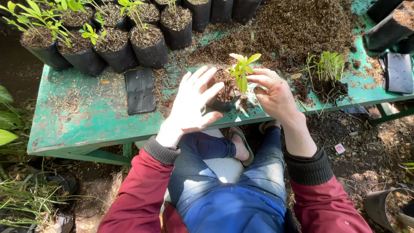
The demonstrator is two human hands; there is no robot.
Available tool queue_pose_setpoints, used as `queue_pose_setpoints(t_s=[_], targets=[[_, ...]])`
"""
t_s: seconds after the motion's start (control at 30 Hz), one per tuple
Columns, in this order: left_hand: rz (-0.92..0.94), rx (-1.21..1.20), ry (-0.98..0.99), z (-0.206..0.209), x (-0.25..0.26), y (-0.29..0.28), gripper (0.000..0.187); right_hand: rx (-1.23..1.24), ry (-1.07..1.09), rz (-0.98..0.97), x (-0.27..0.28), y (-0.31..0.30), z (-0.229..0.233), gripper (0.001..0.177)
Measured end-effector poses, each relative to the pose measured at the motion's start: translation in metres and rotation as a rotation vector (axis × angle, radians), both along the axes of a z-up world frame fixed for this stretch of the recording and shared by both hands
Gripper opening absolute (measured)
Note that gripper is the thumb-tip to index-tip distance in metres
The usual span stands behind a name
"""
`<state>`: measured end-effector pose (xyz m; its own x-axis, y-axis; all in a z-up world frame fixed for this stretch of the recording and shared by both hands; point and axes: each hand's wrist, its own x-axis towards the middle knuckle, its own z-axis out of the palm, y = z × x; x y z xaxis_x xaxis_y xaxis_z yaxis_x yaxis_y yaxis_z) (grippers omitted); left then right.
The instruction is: The person prepares a small black plastic potting bag, fills it with soil from a pile on the table, and then transplants a small green seedling into the bag, securing it with more soil.
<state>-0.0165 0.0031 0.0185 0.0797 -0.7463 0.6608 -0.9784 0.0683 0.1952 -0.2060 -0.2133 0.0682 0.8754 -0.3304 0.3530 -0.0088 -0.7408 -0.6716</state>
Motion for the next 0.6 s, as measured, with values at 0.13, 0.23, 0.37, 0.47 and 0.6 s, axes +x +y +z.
queue_pose_setpoints(t_s=[0.13, 0.23, 0.37, 0.47, 0.6], targets=[[0.051, 0.030, 0.035, -0.006, -0.013, 0.003, 0.085, 0.049, -0.025, -0.024, 0.004, 0.019, 0.010, 0.039], [0.055, -0.056, 0.025, -0.005, -0.016, 0.008, 0.083, -0.040, -0.063, -0.039, 0.003, 0.023, 0.012, 0.035], [0.011, -0.015, -0.005, -0.013, -0.021, 0.010, 0.081, -0.186, -0.123, 0.030, -0.004, 0.034, 0.005, 0.033], [-0.004, 0.000, 0.021, -0.010, -0.022, 0.009, 0.080, -0.249, -0.067, 0.067, -0.003, 0.044, 0.009, 0.037], [0.028, -0.069, 0.119, -0.014, -0.022, 0.012, 0.081, -0.217, -0.064, 0.052, 0.000, 0.040, 0.023, 0.047]])
